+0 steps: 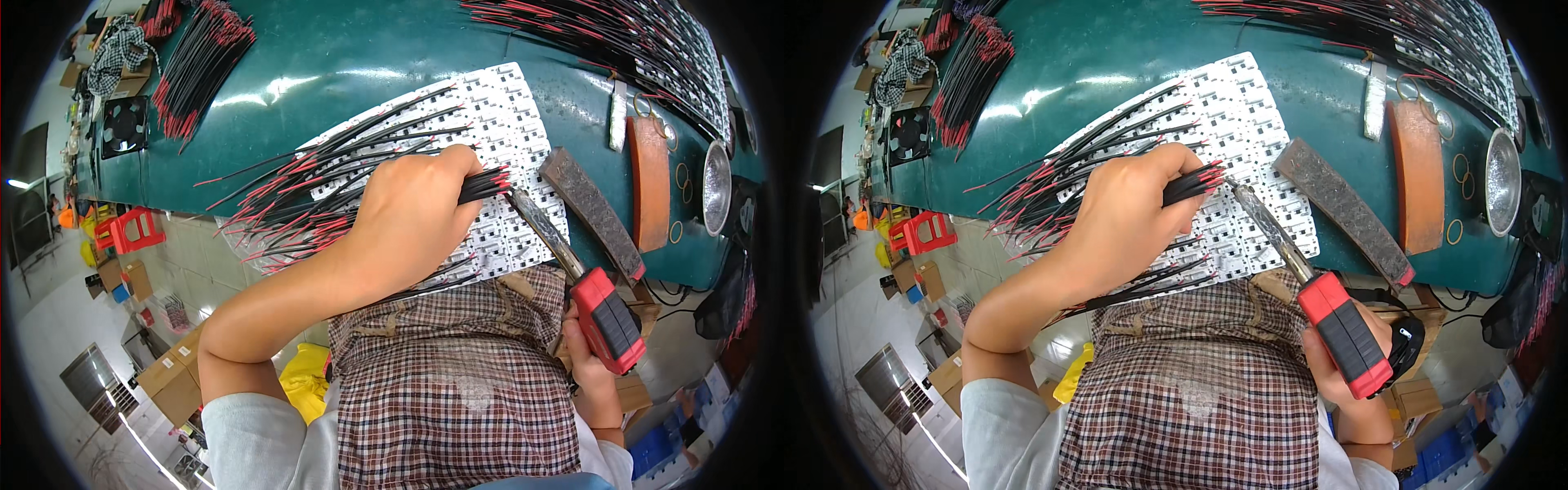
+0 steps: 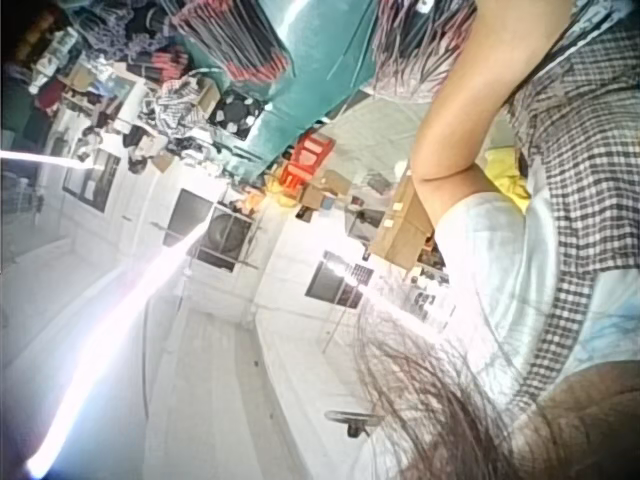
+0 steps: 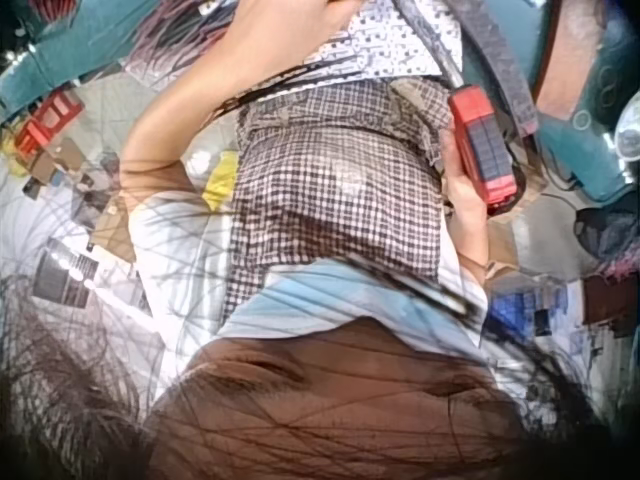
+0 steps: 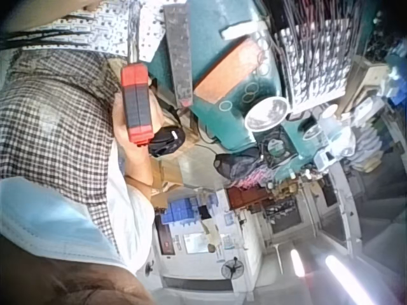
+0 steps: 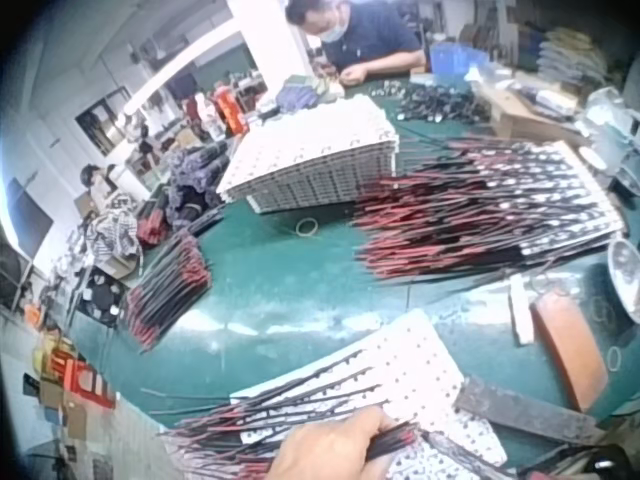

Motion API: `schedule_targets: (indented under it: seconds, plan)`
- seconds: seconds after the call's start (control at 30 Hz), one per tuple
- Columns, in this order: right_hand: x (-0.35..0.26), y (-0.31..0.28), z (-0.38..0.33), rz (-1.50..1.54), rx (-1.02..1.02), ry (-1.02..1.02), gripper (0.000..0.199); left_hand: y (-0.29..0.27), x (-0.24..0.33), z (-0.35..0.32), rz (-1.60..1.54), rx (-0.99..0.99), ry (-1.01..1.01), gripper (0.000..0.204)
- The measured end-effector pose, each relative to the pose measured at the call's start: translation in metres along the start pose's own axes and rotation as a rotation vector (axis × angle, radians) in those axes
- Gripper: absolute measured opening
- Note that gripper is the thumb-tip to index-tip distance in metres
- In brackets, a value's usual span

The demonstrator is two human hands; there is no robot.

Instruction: The person solders black and red wires onto a large panel of small circuit boards with a soldering iron at an industrial workstation.

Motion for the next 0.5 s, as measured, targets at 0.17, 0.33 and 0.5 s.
schedule_targets:
  seconds: [0.17, 0.33, 0.5]
  plan:
    - [-0.0028, -0.0001, 0.0053, 0.0, -0.024, -0.032, 0.026, 0.0003, -0.0003, 0.0023, 0.024, -0.006, -0.019, 0.011]
    - [-0.0023, 0.0016, 0.0046, 0.018, -0.02, 0.016, 0.026, 0.0006, -0.0008, 0.003, 0.022, 0.002, -0.013, 0.009]
    - [0.0018, -0.0002, -0.0006, -0.021, 0.003, -0.022, 0.027, -0.0004, -0.0015, 0.0046, 0.043, -0.011, -0.013, 0.012]
Point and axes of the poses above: each hand's wrist, its own z-axis towards the middle knuckle, its own y-axis out of the palm, x = y × z, the point moved 2 cm from there along z, towards the middle knuckle, and after that the axes turned 8 degrees about -z, right-handed, at the moved point
